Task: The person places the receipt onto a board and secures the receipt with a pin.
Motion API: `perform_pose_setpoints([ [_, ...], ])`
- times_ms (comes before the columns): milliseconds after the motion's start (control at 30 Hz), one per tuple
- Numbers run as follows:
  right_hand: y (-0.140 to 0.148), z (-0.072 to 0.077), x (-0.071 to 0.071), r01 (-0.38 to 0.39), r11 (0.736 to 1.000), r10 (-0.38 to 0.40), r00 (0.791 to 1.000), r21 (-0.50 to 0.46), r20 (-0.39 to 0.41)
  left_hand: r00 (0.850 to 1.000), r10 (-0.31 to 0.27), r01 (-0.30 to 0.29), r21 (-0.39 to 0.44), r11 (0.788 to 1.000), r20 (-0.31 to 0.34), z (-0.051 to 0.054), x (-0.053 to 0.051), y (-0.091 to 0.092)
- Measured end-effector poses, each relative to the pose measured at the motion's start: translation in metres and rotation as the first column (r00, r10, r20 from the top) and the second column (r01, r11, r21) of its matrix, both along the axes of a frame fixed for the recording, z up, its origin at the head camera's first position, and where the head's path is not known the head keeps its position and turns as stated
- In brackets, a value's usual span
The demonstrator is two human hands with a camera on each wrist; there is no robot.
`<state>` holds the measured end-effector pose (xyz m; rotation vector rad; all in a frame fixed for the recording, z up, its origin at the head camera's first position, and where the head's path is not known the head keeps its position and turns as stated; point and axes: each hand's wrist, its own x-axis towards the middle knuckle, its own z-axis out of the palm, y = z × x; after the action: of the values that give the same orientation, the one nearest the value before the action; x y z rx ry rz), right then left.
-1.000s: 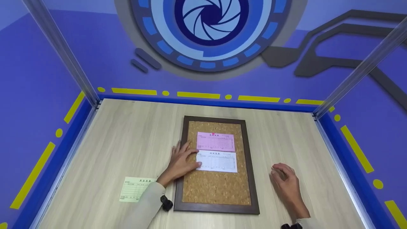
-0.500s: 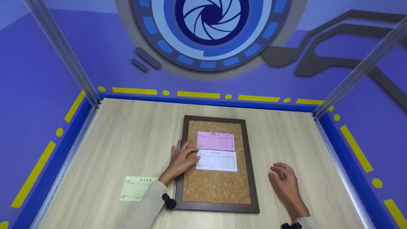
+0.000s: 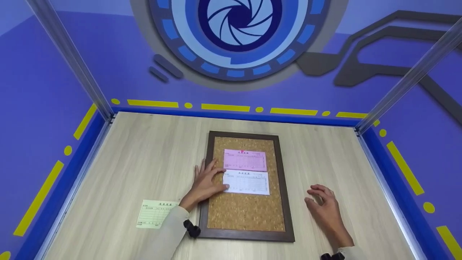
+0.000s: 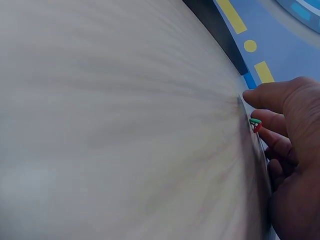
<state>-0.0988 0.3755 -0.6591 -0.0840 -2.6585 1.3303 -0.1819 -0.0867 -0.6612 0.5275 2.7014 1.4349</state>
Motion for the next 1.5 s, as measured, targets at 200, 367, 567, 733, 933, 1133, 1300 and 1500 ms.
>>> perform_pose_setpoints([
  [200, 0.01, 0.005, -0.001, -0.057, 0.998, 0.057, 0.997, -0.015, 0.042, 0.999, -0.032, 0.032, -0.013, 0.999, -0.005, 0.003, 0.001, -0.003],
  [367, 0.017, 0.008, 0.001, -0.069, 0.997, 0.068, 0.996, 0.017, 0.065, 0.999, -0.034, 0.034, -0.025, 0.999, 0.008, 0.004, 0.001, -0.002],
  [567, 0.018, 0.008, 0.001, -0.056, 0.998, 0.054, 0.997, 0.034, 0.063, 1.0, -0.026, 0.027, -0.048, 0.998, 0.004, 0.008, 0.001, -0.002],
  [733, 0.019, 0.008, -0.001, -0.04, 0.998, 0.036, 0.996, 0.046, 0.079, 1.0, -0.021, 0.021, -0.069, 0.997, 0.01, 0.013, 0.002, -0.001],
  [933, 0.019, 0.005, -0.002, -0.039, 0.999, 0.035, 0.996, 0.038, 0.082, 1.0, -0.031, 0.031, -0.069, 0.997, 0.003, 0.014, 0.003, -0.001],
  [1133, 0.019, 0.005, -0.002, -0.032, 0.999, 0.03, 0.996, 0.028, 0.083, 0.999, -0.047, 0.047, -0.027, 0.999, -0.016, 0.013, 0.005, -0.002],
  [1300, 0.018, 0.004, -0.002, -0.028, 1.0, 0.028, 0.996, 0.006, 0.084, 0.999, -0.043, 0.042, -0.015, 0.999, -0.028, 0.006, 0.003, -0.003],
  [1500, 0.017, 0.003, -0.002, -0.025, 1.0, 0.025, 0.998, -0.004, 0.06, 0.999, -0.028, 0.027, -0.031, 0.999, -0.031, -0.004, 0.0, -0.002],
])
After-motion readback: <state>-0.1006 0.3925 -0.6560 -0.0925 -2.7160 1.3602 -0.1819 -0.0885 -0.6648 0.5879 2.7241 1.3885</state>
